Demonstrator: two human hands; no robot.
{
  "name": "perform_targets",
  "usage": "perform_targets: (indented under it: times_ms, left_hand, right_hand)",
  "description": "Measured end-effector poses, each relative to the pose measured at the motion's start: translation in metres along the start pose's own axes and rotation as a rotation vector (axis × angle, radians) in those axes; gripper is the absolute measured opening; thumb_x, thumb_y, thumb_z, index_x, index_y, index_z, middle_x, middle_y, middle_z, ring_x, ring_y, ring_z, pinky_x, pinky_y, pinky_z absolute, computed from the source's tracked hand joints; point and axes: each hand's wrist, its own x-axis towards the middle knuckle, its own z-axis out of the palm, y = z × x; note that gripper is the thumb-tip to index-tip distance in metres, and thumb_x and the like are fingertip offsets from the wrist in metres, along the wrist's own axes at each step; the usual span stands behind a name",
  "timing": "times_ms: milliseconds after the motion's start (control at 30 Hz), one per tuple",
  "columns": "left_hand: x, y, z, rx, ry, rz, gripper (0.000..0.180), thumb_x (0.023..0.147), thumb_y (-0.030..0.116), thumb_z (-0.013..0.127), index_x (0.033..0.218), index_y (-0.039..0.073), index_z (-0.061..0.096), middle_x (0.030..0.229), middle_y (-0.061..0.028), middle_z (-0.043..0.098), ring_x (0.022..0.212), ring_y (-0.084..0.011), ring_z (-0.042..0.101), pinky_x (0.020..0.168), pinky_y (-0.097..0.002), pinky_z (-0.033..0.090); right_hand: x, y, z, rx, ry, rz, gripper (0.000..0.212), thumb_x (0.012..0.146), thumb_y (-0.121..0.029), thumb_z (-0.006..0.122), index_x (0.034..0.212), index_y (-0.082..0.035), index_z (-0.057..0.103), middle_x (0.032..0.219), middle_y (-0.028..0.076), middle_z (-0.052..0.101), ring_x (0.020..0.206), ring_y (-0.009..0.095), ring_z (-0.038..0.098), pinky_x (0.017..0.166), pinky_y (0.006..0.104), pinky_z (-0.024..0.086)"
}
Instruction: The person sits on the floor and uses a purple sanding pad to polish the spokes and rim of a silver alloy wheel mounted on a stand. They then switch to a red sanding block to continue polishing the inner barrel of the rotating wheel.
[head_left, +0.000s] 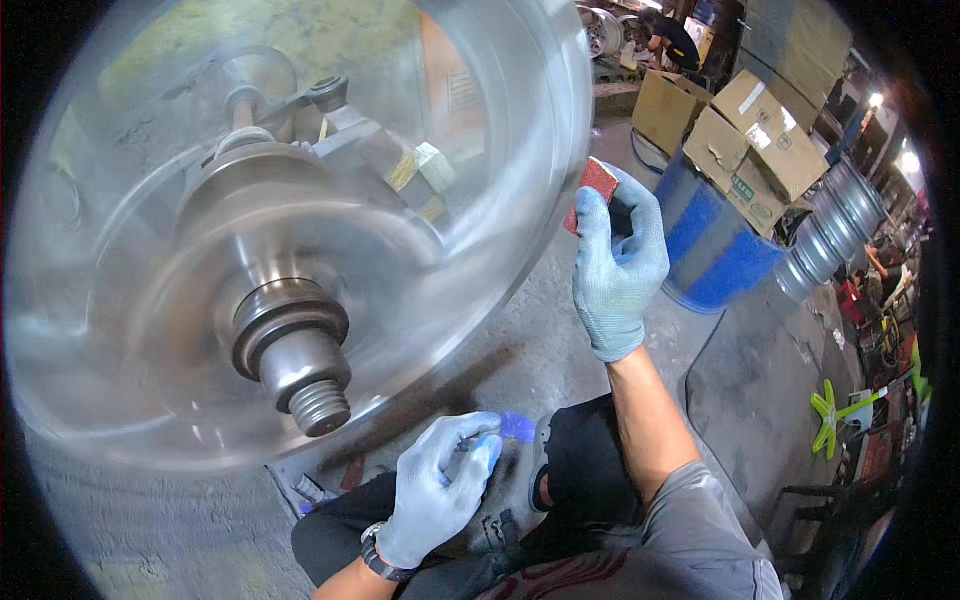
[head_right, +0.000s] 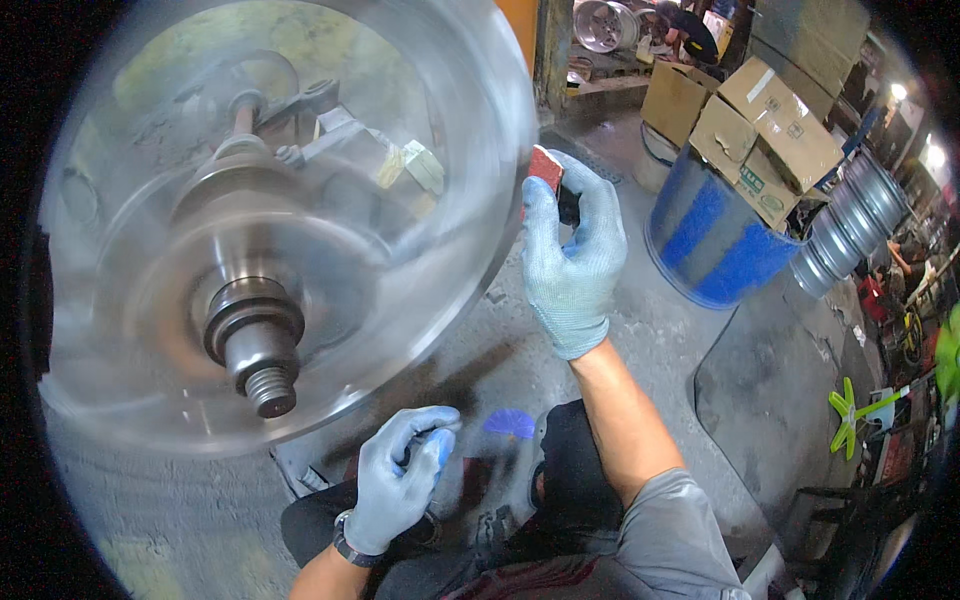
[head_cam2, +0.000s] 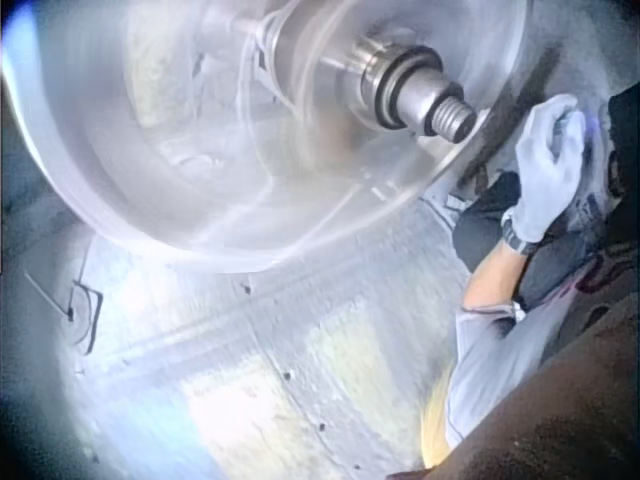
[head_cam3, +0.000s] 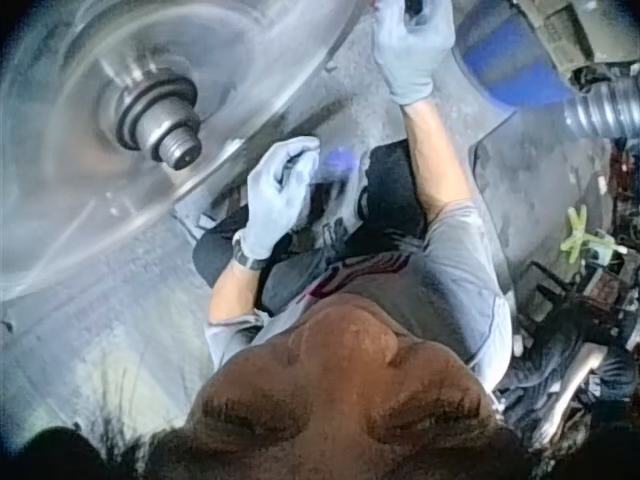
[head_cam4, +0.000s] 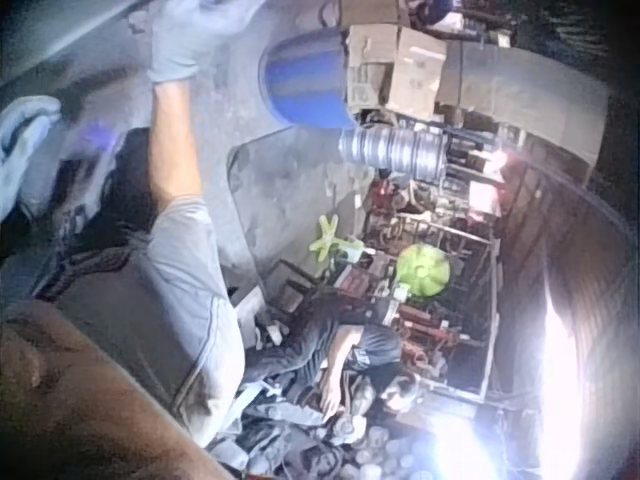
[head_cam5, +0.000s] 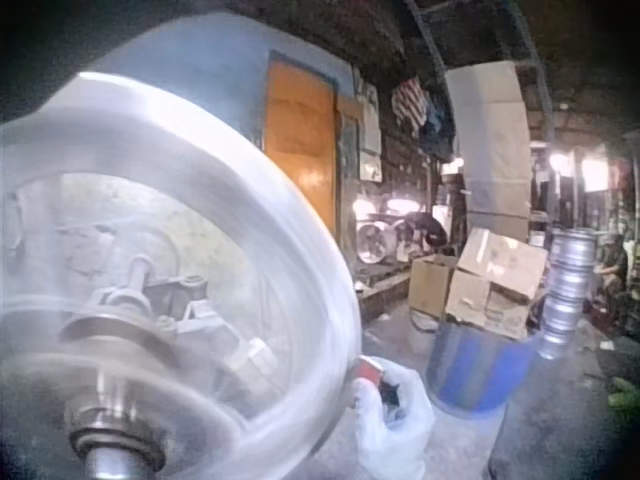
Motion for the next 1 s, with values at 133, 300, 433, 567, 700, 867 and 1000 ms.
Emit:
perform_targets:
  times_ms: [133,300,433,567,700,867,1000]
  left_hand:
    - [0.003,-0.004,0.001,0.007,-0.010,-0.013,0.022,0.102,0.006,0.068,0.121,-0.003,0.074,0.115,-0.0126,0.077,0.099,-0.0143,0.071,0.089,-0.0295,0.056]
    - [0.005,-0.002,-0.001,-0.009,-0.005,-0.040,0.021,0.102,0.007,0.068,0.120,-0.003,0.074,0.114,-0.0131,0.077,0.099,-0.0155,0.072,0.089,-0.0299,0.056]
    - [0.007,0.000,-0.002,0.003,-0.002,-0.007,0.020,0.103,0.008,0.068,0.119,-0.003,0.074,0.113,-0.0139,0.077,0.100,-0.0179,0.073,0.090,-0.0311,0.057]
    - [0.007,-0.003,0.000,-0.007,-0.005,-0.007,0.021,0.102,0.009,0.069,0.119,-0.003,0.074,0.113,-0.0146,0.077,0.100,-0.0195,0.074,0.090,-0.0319,0.057]
    - [0.008,-0.001,-0.001,0.013,-0.009,0.011,0.022,0.102,0.009,0.069,0.119,-0.003,0.074,0.113,-0.0153,0.077,0.100,-0.0197,0.074,0.090,-0.0321,0.057]
    - [0.008,0.000,-0.001,-0.003,-0.007,-0.008,0.021,0.102,0.009,0.069,0.119,-0.003,0.074,0.113,-0.0156,0.077,0.098,-0.0192,0.073,0.088,-0.0317,0.056]
    - [0.008,0.000,-0.002,-0.005,-0.002,0.010,0.021,0.102,0.010,0.069,0.118,-0.003,0.075,0.112,-0.0160,0.077,0.098,-0.0196,0.073,0.088,-0.0317,0.056]
  right_hand:
    - [0.003,0.005,0.001,-0.049,0.011,-0.047,0.026,0.102,-0.007,0.076,0.126,-0.001,0.072,0.111,0.007,0.072,0.092,0.011,0.068,0.082,0.0274,0.056]
    - [0.004,0.013,0.006,-0.102,0.024,-0.122,0.026,0.106,-0.013,0.074,0.128,0.000,0.072,0.104,0.005,0.076,0.090,0.009,0.068,0.082,0.0267,0.056]
    - [0.004,0.010,0.006,-0.085,0.018,-0.107,0.026,0.106,-0.014,0.074,0.128,0.000,0.072,0.105,0.006,0.076,0.092,0.009,0.069,0.083,0.0270,0.057]
    - [0.003,0.016,0.005,-0.115,0.029,-0.129,0.026,0.106,-0.014,0.074,0.128,0.000,0.072,0.107,0.006,0.076,0.094,0.010,0.070,0.085,0.0274,0.057]
    - [0.003,0.015,0.007,-0.105,0.033,-0.131,0.026,0.106,-0.014,0.075,0.128,0.000,0.072,0.108,0.007,0.077,0.095,0.010,0.070,0.086,0.0278,0.058]
    - [0.003,0.010,0.008,-0.109,0.026,-0.086,0.025,0.103,-0.011,0.076,0.126,-0.001,0.073,0.108,0.008,0.075,0.094,0.012,0.070,0.085,0.0290,0.057]
    - [0.002,0.009,0.009,-0.086,0.042,-0.057,0.024,0.100,-0.007,0.077,0.123,-0.001,0.074,0.108,0.008,0.073,0.092,0.014,0.069,0.085,0.0300,0.056]
